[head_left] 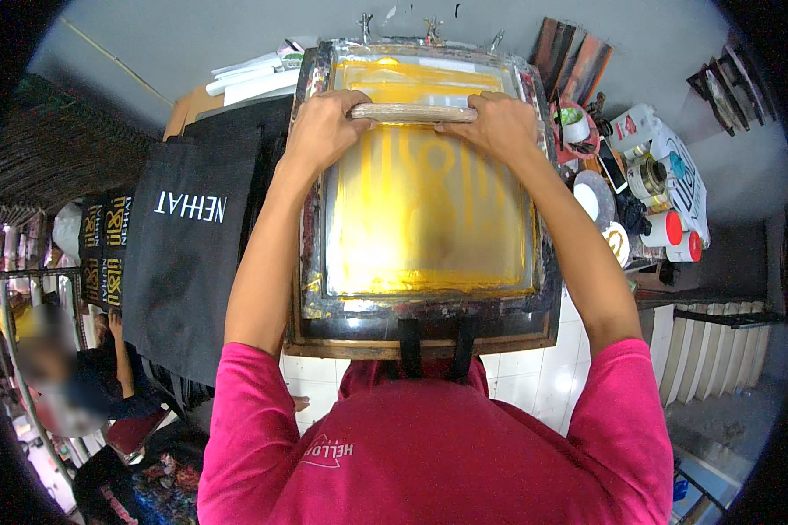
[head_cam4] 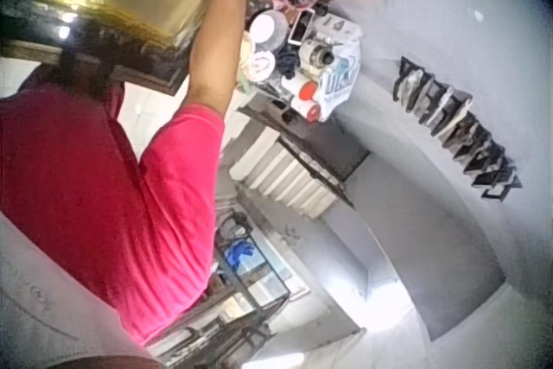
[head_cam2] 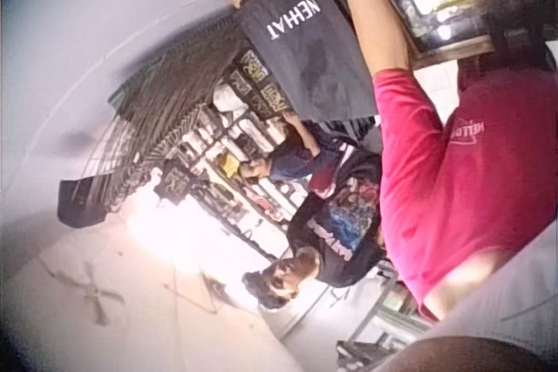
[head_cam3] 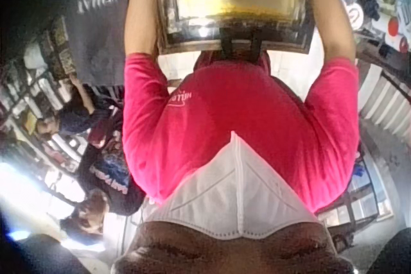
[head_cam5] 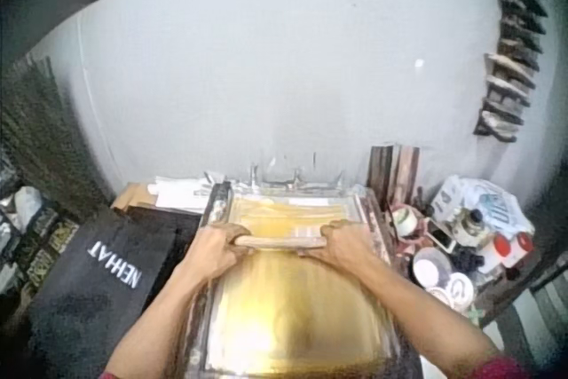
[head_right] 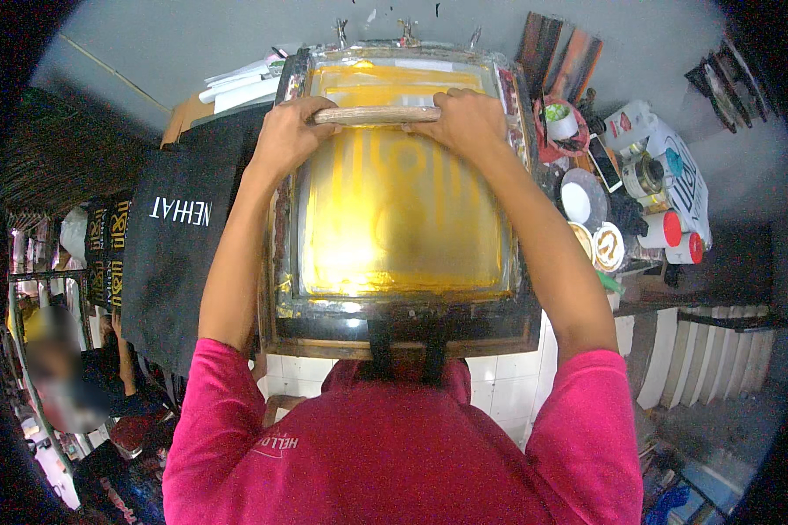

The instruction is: The person performs screen printing on black tote bags by placing a bag on the printing bed, applying yellow ink across a mesh stencil with a squeegee, and lifting the screen to reveal the printed design.

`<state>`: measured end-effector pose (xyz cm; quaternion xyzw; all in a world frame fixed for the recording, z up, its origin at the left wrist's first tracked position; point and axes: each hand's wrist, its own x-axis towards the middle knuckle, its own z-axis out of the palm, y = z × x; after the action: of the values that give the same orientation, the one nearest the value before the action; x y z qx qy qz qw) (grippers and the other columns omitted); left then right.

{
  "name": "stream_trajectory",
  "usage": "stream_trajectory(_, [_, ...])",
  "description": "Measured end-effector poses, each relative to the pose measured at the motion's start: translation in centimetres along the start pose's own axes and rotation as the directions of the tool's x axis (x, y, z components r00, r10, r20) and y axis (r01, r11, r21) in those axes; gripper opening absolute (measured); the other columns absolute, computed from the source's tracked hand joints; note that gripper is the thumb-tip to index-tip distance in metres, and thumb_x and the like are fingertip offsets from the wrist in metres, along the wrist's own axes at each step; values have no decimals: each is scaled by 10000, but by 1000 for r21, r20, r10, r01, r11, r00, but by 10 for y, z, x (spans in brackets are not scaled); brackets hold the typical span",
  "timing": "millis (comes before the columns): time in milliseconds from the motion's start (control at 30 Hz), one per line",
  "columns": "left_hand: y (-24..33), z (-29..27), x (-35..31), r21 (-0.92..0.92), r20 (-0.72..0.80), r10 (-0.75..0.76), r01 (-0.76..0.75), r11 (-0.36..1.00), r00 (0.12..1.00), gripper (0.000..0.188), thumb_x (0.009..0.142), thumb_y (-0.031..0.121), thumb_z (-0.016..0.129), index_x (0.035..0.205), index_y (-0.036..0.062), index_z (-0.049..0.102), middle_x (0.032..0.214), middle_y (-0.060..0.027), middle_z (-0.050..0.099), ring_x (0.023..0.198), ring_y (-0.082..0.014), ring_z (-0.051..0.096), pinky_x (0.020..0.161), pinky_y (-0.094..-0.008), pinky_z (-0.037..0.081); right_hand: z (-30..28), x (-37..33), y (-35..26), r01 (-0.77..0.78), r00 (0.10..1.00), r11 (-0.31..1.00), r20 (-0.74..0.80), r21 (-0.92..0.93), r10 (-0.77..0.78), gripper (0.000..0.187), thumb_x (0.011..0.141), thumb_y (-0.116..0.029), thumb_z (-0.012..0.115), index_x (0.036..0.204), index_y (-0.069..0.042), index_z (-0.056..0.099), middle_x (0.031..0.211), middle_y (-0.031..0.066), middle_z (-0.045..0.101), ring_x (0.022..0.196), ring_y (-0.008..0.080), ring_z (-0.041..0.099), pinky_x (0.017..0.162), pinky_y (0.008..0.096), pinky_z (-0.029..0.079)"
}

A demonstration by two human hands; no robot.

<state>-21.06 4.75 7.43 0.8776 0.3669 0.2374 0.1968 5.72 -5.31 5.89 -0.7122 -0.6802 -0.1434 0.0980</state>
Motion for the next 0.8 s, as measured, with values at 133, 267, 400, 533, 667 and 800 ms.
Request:
stream_trajectory(133, [0, 4, -32, -8, -37, 71, -72, 997, 997, 291, 809, 193, 783, 1066, 60, 751, 1037, -159, 742, 968, -350, 701, 864, -407, 545, -4, -28, -12, 30, 998, 999, -50, -12, -30, 689, 696, -758, 724, 849, -88, 761, 846, 113, 732, 770, 306, 725, 642, 437, 579])
stream_trajectory(267, [13, 1, -68, -11, -49, 85, -86, 996, 995, 283, 804, 184, 779, 1055, 57, 751, 1021, -159, 739, 960, -351, 696, 866, -410, 541, -17, -62, -27, 11, 1000, 999, -16, 32, -10, 663, 706, -736, 732, 838, -86, 745, 828, 100, 713, 780, 301, 716, 660, 434, 577])
stream_trajectory(400, [36, -8, -110, -32, -4, 49, -49, 998, 999, 271, 796, 145, 764, 1054, 62, 751, 1023, -159, 732, 957, -353, 685, 872, -415, 532, -40, -103, -47, -33, 996, 997, 83, 69, 27, 632, 716, -697, 741, 865, -83, 735, 862, 116, 704, 823, 310, 708, 698, 442, 580])
stream_trajectory(533, [52, -13, -160, -25, 34, 54, -53, 998, 998, 292, 780, 93, 747, 1070, 61, 745, 1033, -154, 727, 986, -367, 668, 904, -430, 512, -53, -153, -60, 7, 996, 996, 91, 93, -15, 508, 676, -557, 806, 862, -96, 704, 850, 91, 668, 827, 299, 692, 681, 454, 571])
stream_trajectory(667, [71, -20, -208, -42, 70, 74, -71, 997, 995, 345, 736, 47, 757, 1080, 53, 728, 1039, -141, 726, 975, -347, 661, 916, -431, 499, -67, -199, -82, -3, 998, 988, 61, 156, -6, 424, 618, -424, 836, 830, -103, 656, 818, 69, 616, 797, 281, 665, 648, 439, 550])
stream_trajectory(800, [73, -17, -235, -39, 71, 94, -91, 995, 993, 448, 702, 52, 791, 1140, 39, 696, 1083, -141, 714, 1018, -333, 649, 953, -435, 480, -73, -219, -94, 27, 999, 987, -25, 157, -24, 406, 585, -357, 848, 807, -102, 622, 813, 58, 588, 765, 266, 642, 612, 403, 522])
